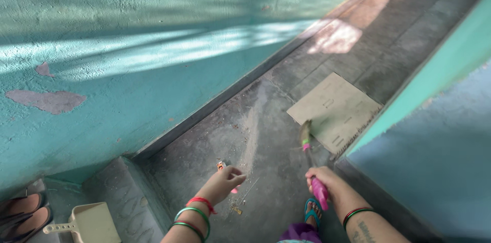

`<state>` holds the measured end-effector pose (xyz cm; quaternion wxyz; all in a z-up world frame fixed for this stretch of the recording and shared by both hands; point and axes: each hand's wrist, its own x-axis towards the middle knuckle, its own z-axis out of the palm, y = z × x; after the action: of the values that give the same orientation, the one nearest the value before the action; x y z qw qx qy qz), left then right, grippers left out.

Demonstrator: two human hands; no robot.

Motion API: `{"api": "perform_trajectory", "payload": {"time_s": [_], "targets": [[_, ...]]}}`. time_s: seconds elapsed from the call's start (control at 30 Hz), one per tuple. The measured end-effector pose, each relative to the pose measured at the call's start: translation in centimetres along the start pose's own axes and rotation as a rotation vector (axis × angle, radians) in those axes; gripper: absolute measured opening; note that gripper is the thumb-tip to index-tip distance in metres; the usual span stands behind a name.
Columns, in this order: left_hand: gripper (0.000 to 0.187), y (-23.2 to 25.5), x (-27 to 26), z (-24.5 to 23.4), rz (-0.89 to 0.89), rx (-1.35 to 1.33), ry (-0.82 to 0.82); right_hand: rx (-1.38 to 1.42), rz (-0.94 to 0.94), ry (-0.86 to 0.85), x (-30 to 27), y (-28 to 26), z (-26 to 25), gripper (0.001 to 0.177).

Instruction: The person sweeps a concrete floor with a traditional broom, moving debris toward a dustpan. They then use the dustpan to collect the swept debris and continue sweeping the remaining area.

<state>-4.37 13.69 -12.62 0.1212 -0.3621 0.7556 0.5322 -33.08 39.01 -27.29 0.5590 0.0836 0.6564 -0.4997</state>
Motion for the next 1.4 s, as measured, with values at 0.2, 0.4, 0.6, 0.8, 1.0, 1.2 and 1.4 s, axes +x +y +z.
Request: {"api": "perform_trajectory", "payload": {"time_s": [0.2, 0.4, 0.6, 0.8, 1.0, 1.2, 1.4], "targets": [[0.045, 3.6, 4.2, 0.2, -0.075, -0.018, 0.048, -0.017, 0.122, -0.269, -0.3, -5.5, -2.2, 0.027], [0.044, 12.4, 10.1, 3.6, -0.075, -0.021, 0.041, -0.137, 0.026, -0.143, -1.5, -15.3, -7.9, 0.045], [0.044, 18.3, 13.5, 6.9, -0.086, -0.074, 0.042, -0.09, -0.116, 0.102, 7.3, -19.3, -18.9, 0.024], [0.044, 19.1, 15.5, 7.2, -0.154, -0.222, 0.103, -0.031, 0.051, 0.122, 13.9, -20.3, -22.7, 0.017], [0.045, 20.4, 19.2, 7.8, -0.165, -0.234, 0.123, -0.238, 0.072, -0.244, 9.3, -22.3, -18.6, 0.035], [0.044, 23.4, 22.6, 10.0, -0.118, -0.2, 0.085, -0.235, 0.038, -0.191, 5.3, -27.1, -17.6, 0.055], [0.043, 25.0, 24.8, 11.1, -0.112, -0.183, 0.008, -0.213, -0.106, 0.013, 9.9, -29.1, -19.2, 0.046]]}}
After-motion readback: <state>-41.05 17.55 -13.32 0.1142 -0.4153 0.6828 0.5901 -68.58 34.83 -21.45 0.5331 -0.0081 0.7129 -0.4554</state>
